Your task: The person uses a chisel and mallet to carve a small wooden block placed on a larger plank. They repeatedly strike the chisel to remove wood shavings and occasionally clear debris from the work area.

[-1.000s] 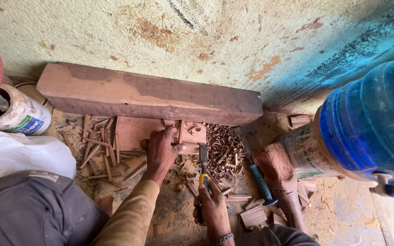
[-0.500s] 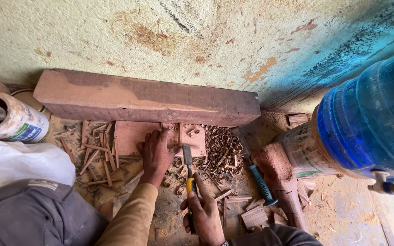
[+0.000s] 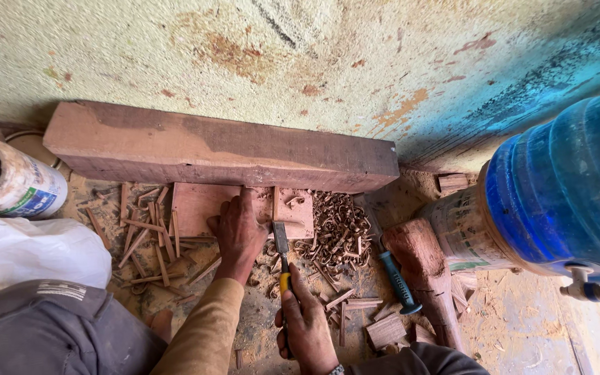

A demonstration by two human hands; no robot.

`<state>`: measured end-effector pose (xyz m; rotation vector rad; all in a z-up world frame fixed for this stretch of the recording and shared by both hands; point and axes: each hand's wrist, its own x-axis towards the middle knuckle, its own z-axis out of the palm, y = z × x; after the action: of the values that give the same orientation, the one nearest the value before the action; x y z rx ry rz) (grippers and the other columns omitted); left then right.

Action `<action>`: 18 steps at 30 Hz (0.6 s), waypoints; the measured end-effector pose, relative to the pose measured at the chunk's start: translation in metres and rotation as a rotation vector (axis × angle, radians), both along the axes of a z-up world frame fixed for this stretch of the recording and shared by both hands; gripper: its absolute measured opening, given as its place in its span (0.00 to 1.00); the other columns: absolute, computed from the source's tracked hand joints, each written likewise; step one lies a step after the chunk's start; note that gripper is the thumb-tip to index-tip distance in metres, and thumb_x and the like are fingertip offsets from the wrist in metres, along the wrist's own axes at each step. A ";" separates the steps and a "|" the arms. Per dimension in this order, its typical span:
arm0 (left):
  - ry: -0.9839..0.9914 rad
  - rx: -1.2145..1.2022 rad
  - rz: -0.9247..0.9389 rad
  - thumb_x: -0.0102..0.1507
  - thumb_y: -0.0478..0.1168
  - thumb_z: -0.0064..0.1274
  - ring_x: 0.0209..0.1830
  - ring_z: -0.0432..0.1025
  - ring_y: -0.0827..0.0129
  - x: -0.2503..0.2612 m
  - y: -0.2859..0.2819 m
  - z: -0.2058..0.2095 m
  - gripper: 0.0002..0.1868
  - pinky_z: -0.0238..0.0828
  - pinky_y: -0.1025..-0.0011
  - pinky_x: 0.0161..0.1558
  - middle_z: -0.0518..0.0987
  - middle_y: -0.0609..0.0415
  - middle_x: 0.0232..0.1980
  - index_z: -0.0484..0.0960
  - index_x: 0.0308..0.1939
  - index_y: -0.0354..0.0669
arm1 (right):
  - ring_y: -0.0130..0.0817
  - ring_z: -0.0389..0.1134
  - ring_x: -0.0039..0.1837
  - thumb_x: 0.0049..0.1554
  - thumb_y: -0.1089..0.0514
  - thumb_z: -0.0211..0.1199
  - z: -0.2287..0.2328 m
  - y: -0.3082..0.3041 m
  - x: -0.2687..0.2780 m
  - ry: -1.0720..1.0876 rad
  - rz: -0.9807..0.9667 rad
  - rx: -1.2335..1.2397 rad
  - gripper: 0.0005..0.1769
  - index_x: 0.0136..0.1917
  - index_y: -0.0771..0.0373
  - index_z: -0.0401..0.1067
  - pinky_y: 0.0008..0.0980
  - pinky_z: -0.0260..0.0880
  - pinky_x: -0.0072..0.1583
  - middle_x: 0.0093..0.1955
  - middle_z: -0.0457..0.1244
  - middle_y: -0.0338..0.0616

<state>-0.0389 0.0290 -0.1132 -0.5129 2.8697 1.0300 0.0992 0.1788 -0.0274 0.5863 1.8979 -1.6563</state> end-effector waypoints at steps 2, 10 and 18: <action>0.110 -0.004 0.018 0.49 0.42 0.74 0.56 0.70 0.55 0.002 0.002 -0.005 0.49 0.61 0.51 0.59 0.78 0.46 0.56 0.64 0.69 0.40 | 0.23 0.55 0.22 0.64 0.46 0.51 -0.005 -0.005 0.001 0.020 0.000 0.031 0.35 0.83 0.44 0.51 0.26 0.57 0.24 0.30 0.59 0.37; 0.247 -0.033 0.033 0.50 0.37 0.70 0.59 0.70 0.48 0.005 0.004 -0.039 0.45 0.64 0.51 0.60 0.77 0.38 0.59 0.65 0.69 0.35 | 0.23 0.55 0.21 0.66 0.42 0.46 -0.033 -0.019 -0.022 0.234 0.091 0.255 0.32 0.81 0.51 0.54 0.27 0.58 0.23 0.24 0.60 0.36; 0.097 0.143 0.048 0.49 0.45 0.75 0.63 0.67 0.50 0.002 -0.001 -0.007 0.53 0.54 0.40 0.63 0.75 0.41 0.65 0.62 0.72 0.41 | 0.21 0.59 0.25 0.66 0.48 0.49 -0.006 -0.013 -0.042 0.242 0.079 0.206 0.32 0.81 0.52 0.56 0.27 0.60 0.27 0.27 0.60 0.35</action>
<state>-0.0371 0.0283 -0.1203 -0.5383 2.8495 1.2911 0.0575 0.1660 -0.0338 0.3979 2.2552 -1.5503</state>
